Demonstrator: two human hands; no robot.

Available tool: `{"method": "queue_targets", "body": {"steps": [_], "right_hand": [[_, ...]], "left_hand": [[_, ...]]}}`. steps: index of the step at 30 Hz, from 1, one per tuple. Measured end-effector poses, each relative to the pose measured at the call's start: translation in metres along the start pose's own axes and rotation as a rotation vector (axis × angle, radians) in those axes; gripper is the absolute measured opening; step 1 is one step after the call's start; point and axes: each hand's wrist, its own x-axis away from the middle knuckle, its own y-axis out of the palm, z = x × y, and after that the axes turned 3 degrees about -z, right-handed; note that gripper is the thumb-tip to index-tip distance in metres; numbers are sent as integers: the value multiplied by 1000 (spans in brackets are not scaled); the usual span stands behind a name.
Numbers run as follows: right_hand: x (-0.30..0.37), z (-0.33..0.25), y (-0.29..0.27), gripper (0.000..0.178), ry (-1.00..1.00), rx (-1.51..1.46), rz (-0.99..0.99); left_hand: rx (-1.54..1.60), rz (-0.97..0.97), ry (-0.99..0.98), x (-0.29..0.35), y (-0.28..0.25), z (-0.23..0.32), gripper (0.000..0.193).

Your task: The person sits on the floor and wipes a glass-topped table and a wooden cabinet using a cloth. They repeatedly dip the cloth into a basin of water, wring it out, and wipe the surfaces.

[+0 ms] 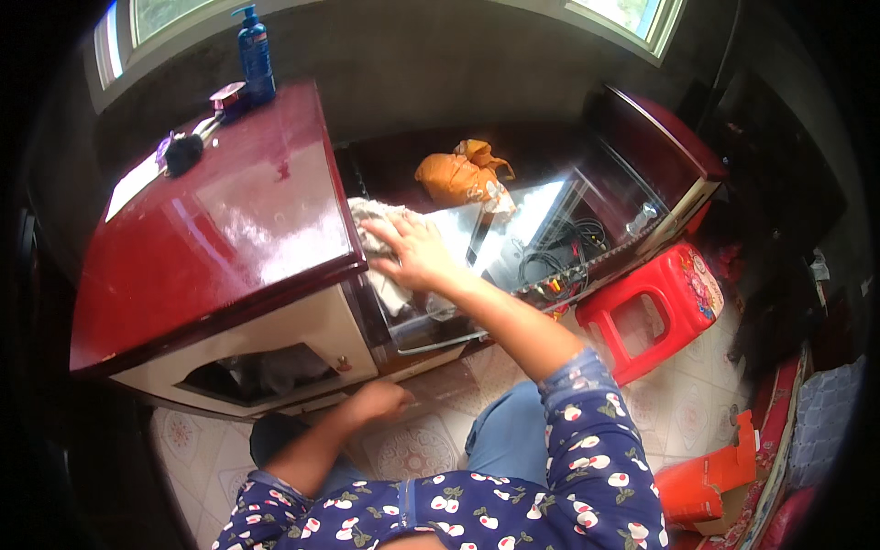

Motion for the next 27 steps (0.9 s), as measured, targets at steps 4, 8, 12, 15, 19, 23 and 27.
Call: {"method": "queue_targets", "body": {"steps": [4,8,12,15,19,23,27], "right_hand": [[-71,39,20,60,91,86,12],[-138,60,44,61,189,132,17],[-184,118,55,63,373,178,8],[-202,178,42,64,569,257,-48],[-202,244,23,61,796,406,-58],[-210,269,19,57,840,537,-107],[-234,246,43,56,642,465,-160]], "left_hand": [[28,-14,-111,10,-13,3,24],[8,-46,-116,9,-1,-16,17],[25,-104,-106,2,-7,-10,23],[41,-169,-142,-2,-2,-17,32],[69,-136,-156,14,13,-31,31],[267,-158,-271,26,26,-36,26],[187,-176,-249,26,22,-31,23]]}}
